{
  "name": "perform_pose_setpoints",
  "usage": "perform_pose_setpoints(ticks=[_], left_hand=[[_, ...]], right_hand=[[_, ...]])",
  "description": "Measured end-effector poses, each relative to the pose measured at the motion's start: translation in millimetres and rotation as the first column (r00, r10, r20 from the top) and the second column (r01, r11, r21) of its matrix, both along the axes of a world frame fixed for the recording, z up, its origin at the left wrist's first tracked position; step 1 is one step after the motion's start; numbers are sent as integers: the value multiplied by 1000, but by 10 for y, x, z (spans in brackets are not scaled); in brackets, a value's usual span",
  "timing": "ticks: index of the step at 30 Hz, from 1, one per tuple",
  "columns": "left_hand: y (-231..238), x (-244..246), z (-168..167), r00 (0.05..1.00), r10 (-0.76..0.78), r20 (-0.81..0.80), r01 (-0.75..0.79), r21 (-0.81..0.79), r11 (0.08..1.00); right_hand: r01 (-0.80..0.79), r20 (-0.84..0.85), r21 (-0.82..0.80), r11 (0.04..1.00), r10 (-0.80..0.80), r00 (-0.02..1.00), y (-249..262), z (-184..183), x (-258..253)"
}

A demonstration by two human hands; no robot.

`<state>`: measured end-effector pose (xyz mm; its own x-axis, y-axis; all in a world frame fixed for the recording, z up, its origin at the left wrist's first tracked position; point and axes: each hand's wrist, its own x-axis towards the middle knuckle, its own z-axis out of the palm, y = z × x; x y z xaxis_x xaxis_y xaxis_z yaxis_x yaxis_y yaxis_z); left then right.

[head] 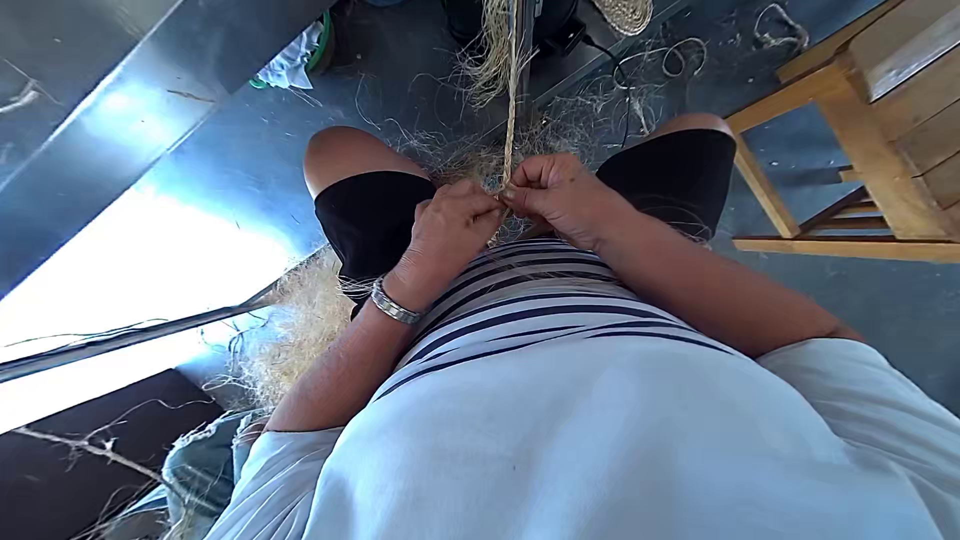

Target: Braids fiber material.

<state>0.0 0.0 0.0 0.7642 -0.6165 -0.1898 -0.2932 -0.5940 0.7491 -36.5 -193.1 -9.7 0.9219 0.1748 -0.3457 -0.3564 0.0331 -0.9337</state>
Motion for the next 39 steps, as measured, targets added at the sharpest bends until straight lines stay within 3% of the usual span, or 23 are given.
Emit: perform_pose_setpoints(ticks=[2,3,5,6,8,13,17,19,20,21,22,23,24,26,28,30,33,36,39], left_hand=[[107,68,96,907,111,-406,-220,-232,947],[177,109,113,820,82,-566,-314,-326,891],[350,190,107,651,-132,-748,-384,-474,792],[425,216,100,612,-218,-760,-378,-523,764],[572,250,119,663,-251,-706,-348,-587,731],[1167,324,444,823,-80,-563,-372,-639,674],[2101,285,695,863,182,-471,-398,-412,820],[2504,259,753,845,434,-311,-493,-141,858],[2626,252,781,825,554,-112,-547,89,832],[2716,254,810,816,561,136,-566,378,732],[2733,252,847,805,523,279,-577,575,580],[2685,257,868,797,472,376,-589,659,468],[2558,249,902,808,410,424,-585,666,463],[2050,223,987,843,230,487,-502,557,661],[1321,197,1011,860,85,502,-296,358,886],[655,227,826,890,-37,455,-50,178,983],[-82,249,392,988,-151,44,147,86,985],[-412,180,82,929,-108,-354,49,-171,984],[-450,177,15,921,-110,-373,47,-173,984]], right_hand=[[-23,-24,20,1000,24,999,-24,-16,-1],[-29,-36,37,999,30,999,-31,-23,-1],[-51,-39,78,996,54,998,-38,-24,8],[-68,-28,90,994,70,997,-44,-16,17],[-90,-19,99,991,92,996,-75,13,27],[-119,-42,72,990,122,992,-190,53,14],[-143,1,7,990,143,990,-293,98,-16],[-150,44,-65,987,153,987,-277,113,-18],[-155,65,-121,980,164,984,-260,119,-18],[-158,84,-182,971,176,981,-241,120,-18],[-162,103,-239,957,191,976,-226,114,-17],[-166,123,-289,943,208,970,-219,103,-11],[-161,142,-332,929,218,966,-208,89,-5],[-157,157,-403,902,237,959,-184,90,-4],[-160,161,-450,878,256,953,-175,124,-23],[-131,201,-449,884,242,949,-177,112,-38],[-85,271,-434,897,220,937,-222,87,-70],[-57,303,-443,894,210,929,-326,93,-91],[-65,277,-469,881,217,936,-395,83,-124]])
